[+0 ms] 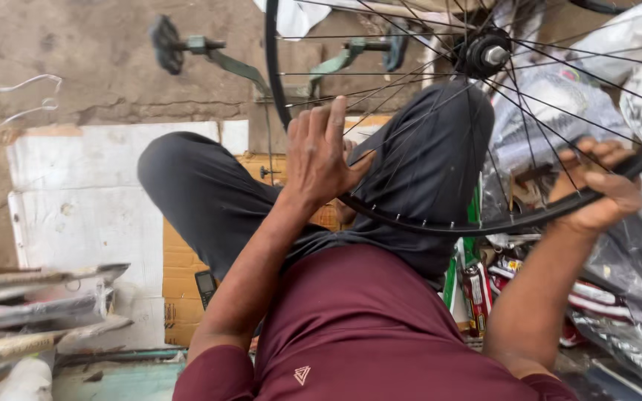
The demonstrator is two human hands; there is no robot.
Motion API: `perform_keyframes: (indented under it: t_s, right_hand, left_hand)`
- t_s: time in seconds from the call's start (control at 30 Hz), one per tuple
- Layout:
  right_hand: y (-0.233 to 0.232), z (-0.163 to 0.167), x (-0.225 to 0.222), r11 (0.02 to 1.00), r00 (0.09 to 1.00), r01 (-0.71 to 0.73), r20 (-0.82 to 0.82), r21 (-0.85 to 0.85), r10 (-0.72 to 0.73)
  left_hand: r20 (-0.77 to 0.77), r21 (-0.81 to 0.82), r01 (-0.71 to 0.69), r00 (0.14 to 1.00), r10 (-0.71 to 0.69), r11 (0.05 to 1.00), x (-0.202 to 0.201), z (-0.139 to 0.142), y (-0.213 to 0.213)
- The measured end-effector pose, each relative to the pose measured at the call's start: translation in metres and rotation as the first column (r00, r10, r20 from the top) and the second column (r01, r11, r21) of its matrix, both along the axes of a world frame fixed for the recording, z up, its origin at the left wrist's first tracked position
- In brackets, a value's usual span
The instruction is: The person sits on the floor and tightens spoke nipples on a bicycle wheel by hand and using a small driver tool.
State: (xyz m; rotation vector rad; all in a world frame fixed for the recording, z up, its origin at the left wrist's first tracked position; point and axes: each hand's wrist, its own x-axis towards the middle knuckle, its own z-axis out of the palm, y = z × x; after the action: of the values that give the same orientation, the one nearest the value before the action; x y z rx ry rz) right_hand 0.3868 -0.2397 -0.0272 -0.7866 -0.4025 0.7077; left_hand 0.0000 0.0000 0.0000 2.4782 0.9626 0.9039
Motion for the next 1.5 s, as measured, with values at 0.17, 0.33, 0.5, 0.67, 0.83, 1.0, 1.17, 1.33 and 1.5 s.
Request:
perform_keyframes:
  t_s: [0.17,0.33,0.5,0.67,0.83,1.0,1.17,1.33,1.5]
  right_hand:
    - [-0.005,-0.008,-0.001,1.0,0.999,0.018,-0.03,-0.023,-0.019]
    - [-0.01,-0.011,0.015,0.997,0.999,-0.015,0.036,-0.073,0.018]
    - [-0.031,-0.027,0.039,0.993,0.991,0.002,0.136,-0.117,0.014]
    - [-0.049,-0.052,0.062,0.971,0.989,0.06,0.144,-0.231,-0.027]
    - [-0.056,-0.051,0.069,0.945,0.987,0.086,0.159,-0.315,-0.037]
    - [-0.055,-0.045,0.059,0.934,0.983,0.103,0.178,-0.343,-0.043]
    - [-0.054,-0.064,0.062,0.935,0.983,0.083,0.181,-0.344,-0.021]
    - [-0.064,-0.061,0.035,0.937,0.975,0.057,0.221,-0.345,0.022]
    - [-0.069,0.005,-0.028,0.946,0.984,0.014,0.173,-0.324,0.044]
  left_hand:
    - [0.036,0.085,0.049,0.998,-0.052,0.995,-0.005,0.006,-0.001]
    - [-0.006,0.045,0.044,0.999,-0.043,0.998,-0.003,0.0,-0.004]
    - [0.307,0.142,-0.029,0.951,-0.016,0.989,-0.009,-0.018,0.002]
    - [0.628,-0.268,-0.158,0.719,0.297,0.95,-0.018,-0.045,0.003]
    - [0.766,-0.614,0.362,0.487,0.419,0.701,-0.027,-0.068,0.011]
    - [0.741,-0.67,0.465,0.474,0.476,0.579,-0.031,-0.089,0.015]
    - [0.744,-0.64,0.632,0.367,0.558,0.437,-0.022,-0.132,0.0]
    - [0.761,-0.576,0.717,0.295,0.578,0.393,-0.03,-0.16,-0.029]
    - [0.772,-0.57,0.716,0.3,0.56,0.403,-0.073,-0.119,-0.025]
